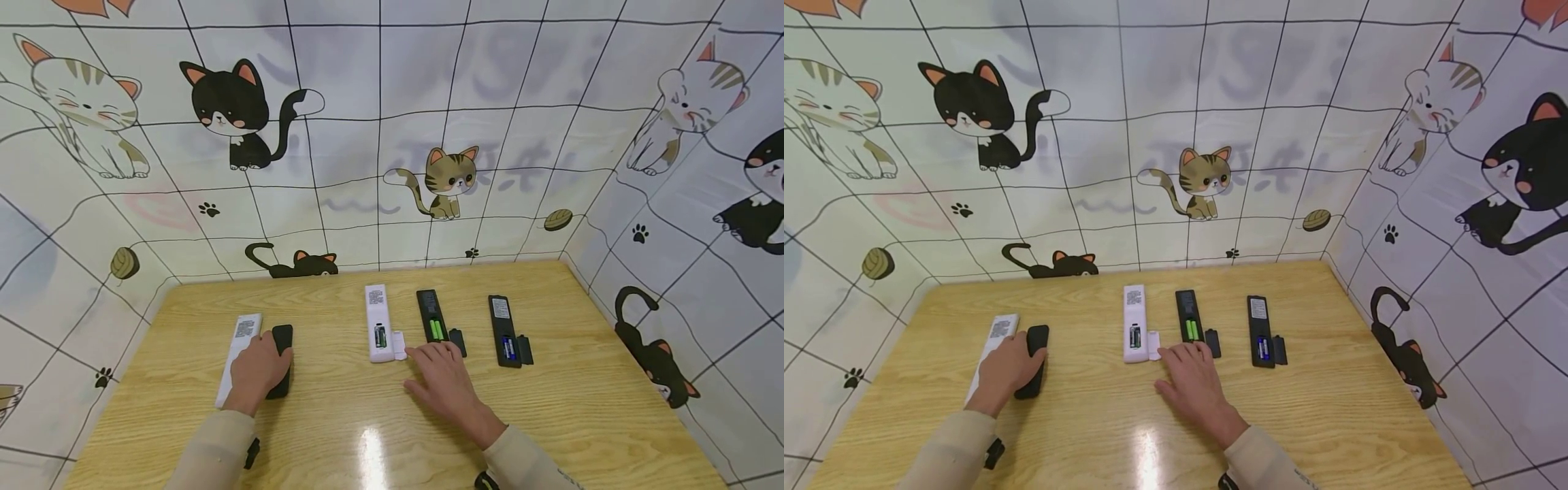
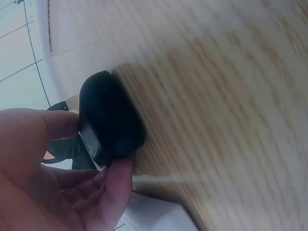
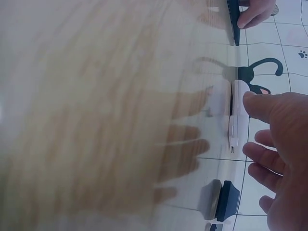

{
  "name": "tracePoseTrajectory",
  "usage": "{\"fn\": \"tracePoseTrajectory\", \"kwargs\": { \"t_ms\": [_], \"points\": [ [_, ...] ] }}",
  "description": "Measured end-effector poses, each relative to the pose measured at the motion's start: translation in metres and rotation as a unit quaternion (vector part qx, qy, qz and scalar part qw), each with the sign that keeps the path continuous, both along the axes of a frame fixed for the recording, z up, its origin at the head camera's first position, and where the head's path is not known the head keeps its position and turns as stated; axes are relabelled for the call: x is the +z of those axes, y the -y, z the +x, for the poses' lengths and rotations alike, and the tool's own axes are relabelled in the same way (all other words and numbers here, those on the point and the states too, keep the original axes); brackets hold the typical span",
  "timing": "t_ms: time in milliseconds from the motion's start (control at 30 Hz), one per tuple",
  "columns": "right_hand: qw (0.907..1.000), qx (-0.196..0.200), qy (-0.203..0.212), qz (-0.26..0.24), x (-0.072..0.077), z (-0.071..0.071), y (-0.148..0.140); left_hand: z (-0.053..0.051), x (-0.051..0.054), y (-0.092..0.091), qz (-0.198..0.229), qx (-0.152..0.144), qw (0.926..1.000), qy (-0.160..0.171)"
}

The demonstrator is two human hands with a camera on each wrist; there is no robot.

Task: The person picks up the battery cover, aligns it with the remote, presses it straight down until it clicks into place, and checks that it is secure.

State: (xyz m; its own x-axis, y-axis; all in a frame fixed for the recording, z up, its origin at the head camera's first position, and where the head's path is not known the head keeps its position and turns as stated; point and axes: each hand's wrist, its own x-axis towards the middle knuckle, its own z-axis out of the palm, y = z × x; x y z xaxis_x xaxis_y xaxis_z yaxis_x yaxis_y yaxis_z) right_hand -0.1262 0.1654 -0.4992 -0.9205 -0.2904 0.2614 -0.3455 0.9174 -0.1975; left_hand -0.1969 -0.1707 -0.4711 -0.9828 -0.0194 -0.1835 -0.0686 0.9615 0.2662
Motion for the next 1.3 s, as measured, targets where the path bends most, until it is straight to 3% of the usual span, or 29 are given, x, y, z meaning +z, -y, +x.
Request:
{"fn": "tracePoseTrajectory", "kwargs": {
  "t_ms": [467,533,667,767,933,1100,1300],
  "points": [
    [1.0000,-0.005,0.004,0.004,-0.003,0.000,-0.001,0.000,-0.004,0.002,0.003,0.010,0.9999,-0.006],
    [1.0000,-0.003,0.005,0.001,-0.002,0.000,-0.001,0.000,-0.004,0.002,0.006,0.013,0.9995,-0.026],
    [1.0000,-0.004,0.005,0.003,-0.002,0.000,-0.003,0.000,-0.004,0.001,0.019,0.015,0.9947,-0.100],
    [0.9999,-0.005,0.006,0.009,-0.001,-0.001,-0.004,0.000,0.000,-0.005,0.054,0.009,0.9905,-0.126],
    [0.9999,-0.002,0.008,0.013,0.000,-0.002,-0.004,0.004,0.004,-0.021,0.138,-0.012,0.9849,-0.104],
    [0.9999,0.003,0.012,0.011,0.002,-0.004,-0.005,0.009,0.001,-0.042,0.211,-0.032,0.9708,-0.110],
    [0.9998,-0.006,0.016,0.014,0.007,-0.010,-0.006,0.012,-0.007,-0.068,0.273,-0.037,0.9558,-0.102]
  ]
}}
